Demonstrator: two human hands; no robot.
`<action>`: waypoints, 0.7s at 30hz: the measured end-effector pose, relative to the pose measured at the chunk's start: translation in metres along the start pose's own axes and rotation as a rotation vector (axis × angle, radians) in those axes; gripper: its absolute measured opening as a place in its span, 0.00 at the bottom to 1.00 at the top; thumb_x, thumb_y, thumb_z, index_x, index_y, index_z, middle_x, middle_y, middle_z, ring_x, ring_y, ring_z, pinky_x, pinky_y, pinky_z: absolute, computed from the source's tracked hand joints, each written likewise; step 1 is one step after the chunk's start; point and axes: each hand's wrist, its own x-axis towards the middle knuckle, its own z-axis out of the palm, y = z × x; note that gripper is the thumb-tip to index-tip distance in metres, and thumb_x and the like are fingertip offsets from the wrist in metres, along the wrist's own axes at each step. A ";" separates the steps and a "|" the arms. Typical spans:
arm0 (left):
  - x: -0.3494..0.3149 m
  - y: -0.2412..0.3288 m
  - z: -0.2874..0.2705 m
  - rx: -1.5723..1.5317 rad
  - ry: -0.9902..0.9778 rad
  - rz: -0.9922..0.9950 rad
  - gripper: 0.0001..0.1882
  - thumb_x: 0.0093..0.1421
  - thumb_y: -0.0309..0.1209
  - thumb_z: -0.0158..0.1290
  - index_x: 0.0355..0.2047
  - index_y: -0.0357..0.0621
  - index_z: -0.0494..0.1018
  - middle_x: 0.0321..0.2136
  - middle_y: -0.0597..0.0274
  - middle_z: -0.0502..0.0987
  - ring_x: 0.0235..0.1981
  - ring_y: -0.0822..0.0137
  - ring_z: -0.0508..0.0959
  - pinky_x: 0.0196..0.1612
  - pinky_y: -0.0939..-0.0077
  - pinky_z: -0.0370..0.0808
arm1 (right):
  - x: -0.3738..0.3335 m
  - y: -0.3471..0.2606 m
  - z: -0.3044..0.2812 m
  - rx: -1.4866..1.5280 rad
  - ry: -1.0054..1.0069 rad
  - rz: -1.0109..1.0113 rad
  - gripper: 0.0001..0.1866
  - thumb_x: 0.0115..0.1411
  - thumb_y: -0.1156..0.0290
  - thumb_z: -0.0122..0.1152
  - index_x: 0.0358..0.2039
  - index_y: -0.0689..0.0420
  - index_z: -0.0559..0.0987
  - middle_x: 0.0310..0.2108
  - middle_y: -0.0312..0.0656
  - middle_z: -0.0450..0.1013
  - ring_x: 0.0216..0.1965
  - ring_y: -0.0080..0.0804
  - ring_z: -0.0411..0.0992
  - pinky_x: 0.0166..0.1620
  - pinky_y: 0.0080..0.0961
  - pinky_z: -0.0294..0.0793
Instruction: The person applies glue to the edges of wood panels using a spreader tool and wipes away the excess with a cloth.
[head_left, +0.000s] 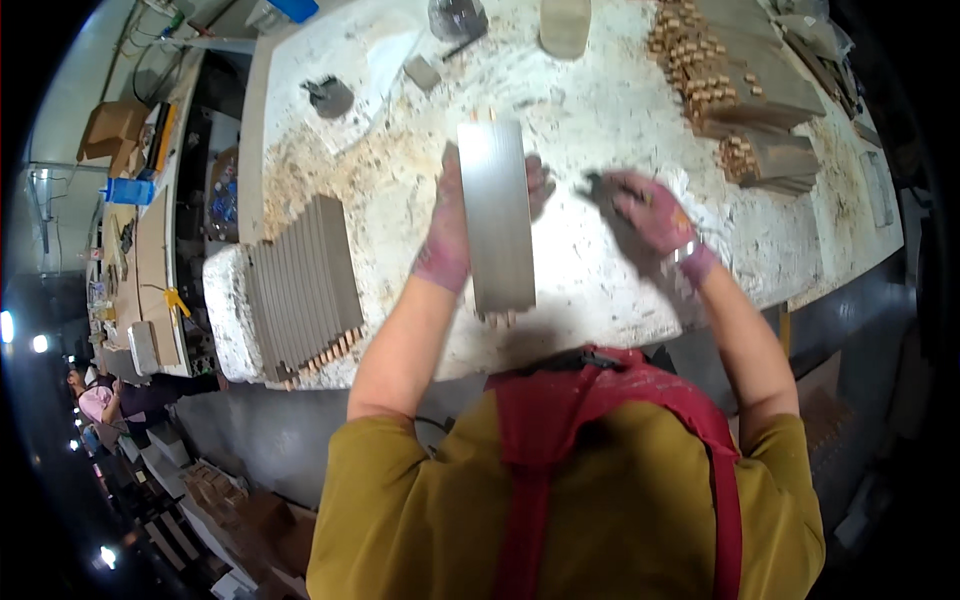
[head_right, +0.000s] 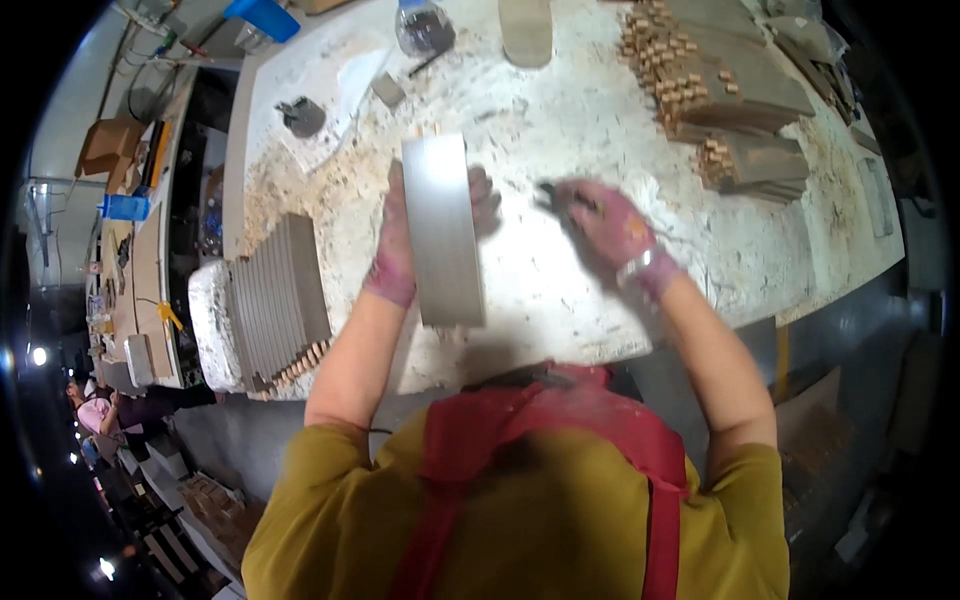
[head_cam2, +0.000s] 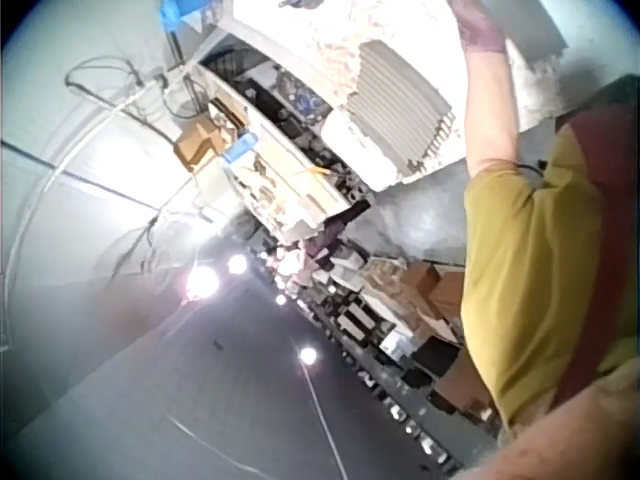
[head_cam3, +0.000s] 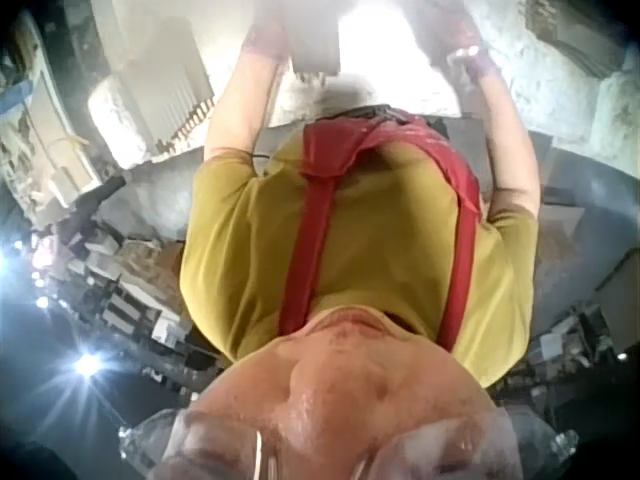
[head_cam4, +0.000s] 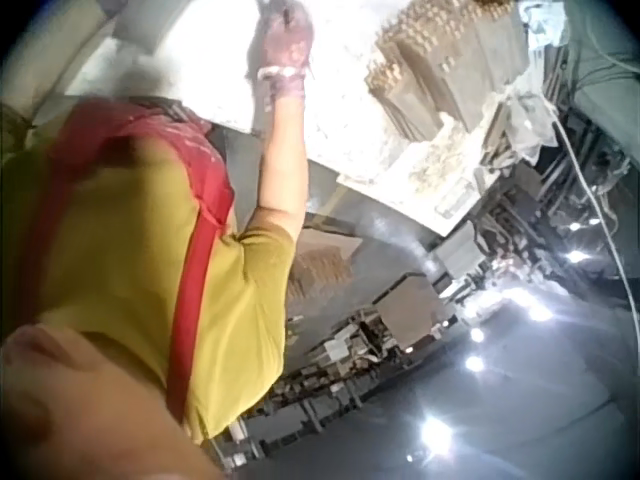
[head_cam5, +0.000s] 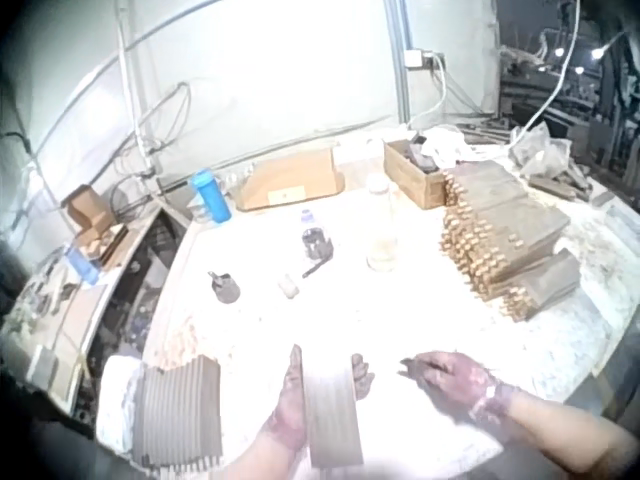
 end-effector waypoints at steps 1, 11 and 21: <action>-0.002 0.001 0.003 -0.018 0.022 -0.006 0.42 0.60 0.70 0.40 0.51 0.40 0.65 0.36 0.59 0.66 0.38 0.64 0.66 0.43 0.72 0.69 | 0.014 0.011 0.000 0.008 0.000 -0.039 0.20 0.60 0.70 0.55 0.53 0.60 0.75 0.44 0.49 0.78 0.44 0.37 0.75 0.51 0.27 0.72; 0.036 0.018 -0.025 -0.171 -0.186 -0.014 0.33 0.69 0.59 0.34 0.52 0.40 0.66 0.43 0.52 0.69 0.42 0.58 0.70 0.50 0.63 0.71 | 0.063 0.017 -0.016 0.249 0.085 0.028 0.20 0.61 0.78 0.53 0.55 0.60 0.73 0.42 0.41 0.75 0.42 0.29 0.72 0.47 0.24 0.72; 0.025 -0.008 0.017 1.945 0.389 0.481 0.47 0.51 0.47 0.65 0.66 0.45 0.57 0.46 0.47 0.68 0.45 0.51 0.74 0.48 0.62 0.75 | 0.022 -0.015 0.005 0.094 0.150 -0.034 0.21 0.63 0.64 0.57 0.56 0.57 0.72 0.50 0.47 0.73 0.51 0.40 0.73 0.53 0.32 0.72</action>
